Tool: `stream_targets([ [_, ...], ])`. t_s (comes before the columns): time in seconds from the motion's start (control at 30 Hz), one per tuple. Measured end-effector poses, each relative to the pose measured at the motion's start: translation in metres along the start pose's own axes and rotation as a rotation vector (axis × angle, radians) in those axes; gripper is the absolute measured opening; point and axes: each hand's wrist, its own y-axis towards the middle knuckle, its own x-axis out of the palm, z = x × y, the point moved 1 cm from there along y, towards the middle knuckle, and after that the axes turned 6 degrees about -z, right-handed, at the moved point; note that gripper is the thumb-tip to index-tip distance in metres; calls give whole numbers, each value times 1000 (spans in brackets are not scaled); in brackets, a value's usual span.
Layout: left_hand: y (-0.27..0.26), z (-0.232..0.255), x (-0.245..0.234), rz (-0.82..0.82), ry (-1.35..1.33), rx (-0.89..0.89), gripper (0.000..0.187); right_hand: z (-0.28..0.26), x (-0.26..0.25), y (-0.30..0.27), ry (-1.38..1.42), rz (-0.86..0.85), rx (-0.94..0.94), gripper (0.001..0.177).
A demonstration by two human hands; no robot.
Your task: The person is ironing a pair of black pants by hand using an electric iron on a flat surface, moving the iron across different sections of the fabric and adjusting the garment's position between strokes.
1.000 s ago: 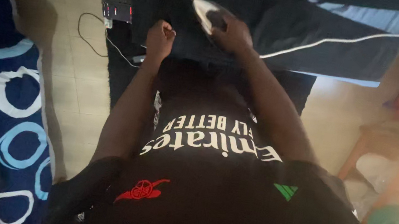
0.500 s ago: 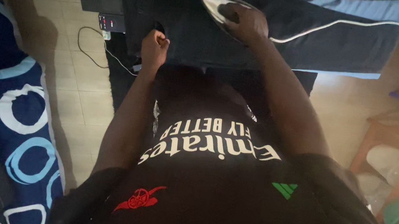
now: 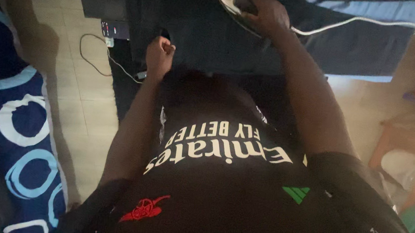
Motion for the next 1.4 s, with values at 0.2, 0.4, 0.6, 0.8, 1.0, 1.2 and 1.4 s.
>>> stream_targets([
  [0.2,-1,18,-13,53,-103,-61,20,9,-1,-2,63,71,157,56],
  [0.4,-1,21,-15,-31,-121,-144,20,18,7,-3,112,126,176,53],
  [0.6,-2,8,-9,10,-156,-50,19,26,8,-5,68,123,172,52],
  [0.8,-2,0,0,72,-53,78,23,27,7,-12,76,109,267,54],
  [1.0,0,4,-4,-18,-149,-123,20,32,4,-14,-38,81,75,50],
  [1.2,2,13,-4,-45,-70,-168,18,8,10,-27,125,-81,305,51],
  [1.4,5,11,-4,-8,-15,-145,19,-5,28,-45,-91,-193,-62,45],
])
